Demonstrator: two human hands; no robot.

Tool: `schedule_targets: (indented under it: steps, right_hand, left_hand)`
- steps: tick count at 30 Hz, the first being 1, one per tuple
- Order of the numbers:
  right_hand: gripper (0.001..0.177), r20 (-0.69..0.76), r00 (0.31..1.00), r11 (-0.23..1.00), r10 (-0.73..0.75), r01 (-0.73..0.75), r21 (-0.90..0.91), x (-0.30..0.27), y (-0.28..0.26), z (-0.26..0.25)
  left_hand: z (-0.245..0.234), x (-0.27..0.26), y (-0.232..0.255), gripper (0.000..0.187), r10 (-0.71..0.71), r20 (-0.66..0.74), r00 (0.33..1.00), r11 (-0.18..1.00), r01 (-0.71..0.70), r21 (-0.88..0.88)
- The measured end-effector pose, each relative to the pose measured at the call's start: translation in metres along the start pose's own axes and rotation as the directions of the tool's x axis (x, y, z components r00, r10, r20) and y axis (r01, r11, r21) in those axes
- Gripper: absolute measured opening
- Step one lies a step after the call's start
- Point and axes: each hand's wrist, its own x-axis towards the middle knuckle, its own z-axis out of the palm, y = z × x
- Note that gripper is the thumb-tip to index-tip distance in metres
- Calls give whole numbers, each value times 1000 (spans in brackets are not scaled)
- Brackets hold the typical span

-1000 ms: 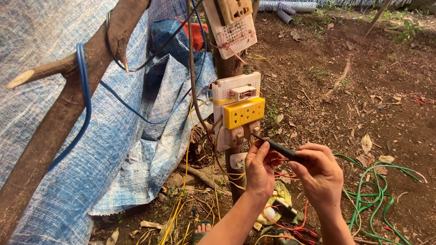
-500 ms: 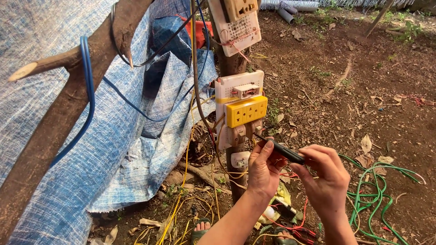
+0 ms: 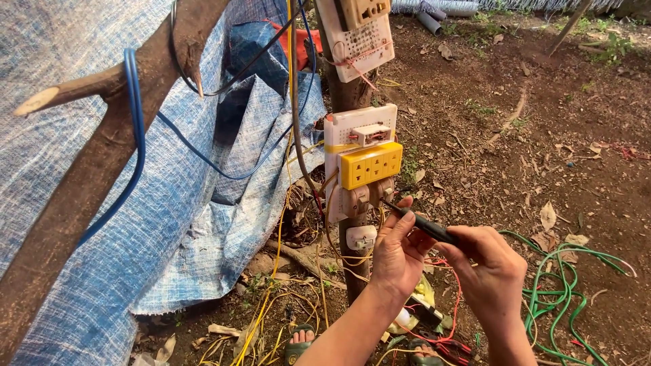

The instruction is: The person uses a screwdriver to tighten screws on a yellow electrical outlet mounted on a wooden post. They manipulate the wires and the outlet casing while working outdoors.

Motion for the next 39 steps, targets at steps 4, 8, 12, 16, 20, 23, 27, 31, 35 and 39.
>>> schedule_targets:
  steps: [4,8,12,16,20,23,27,31,35,39]
  right_hand:
    - [25,-16,999,997,-43,41,-65,0,-8,0]
    - [17,28,993,992,-112,113,-63,1,-10,-3]
    - [25,-26,996,997,-82,81,-10,5,-17,-2]
    - [20,-8,993,993,-116,115,-28,6,-12,-6]
    - [21,9,997,997,-80,80,7,9,-13,-16]
    - [21,-7,999,998,-52,52,38,10,-12,-18]
    - [20,-7,1000,998,-11,11,56,11,-3,-11]
    - [22,-32,999,994,-6,9,110,13,-5,-7]
    - [23,-34,999,996,18,-15,93,13,1,-7]
    - [22,-36,998,994,42,-38,106,15,0,-8]
  left_hand:
    - [4,-4,2,42,15,72,997,999,-11,-51]
    - [2,1,-2,40,-18,-85,996,990,6,-140]
    - [0,0,0,32,-13,-51,999,991,6,-135]
    - [1,-3,2,32,2,-8,1000,998,-2,-65]
    - [5,-6,2,31,-11,38,999,999,9,40]
    - [12,-6,4,25,-46,49,998,994,41,104]
    - [10,8,-1,21,-105,-47,993,987,110,121]
    - [10,18,-8,27,-72,-56,996,993,77,94]
    - [11,18,-15,23,21,-44,999,991,-15,131]
    - [14,14,-20,23,80,-80,994,987,-67,148]
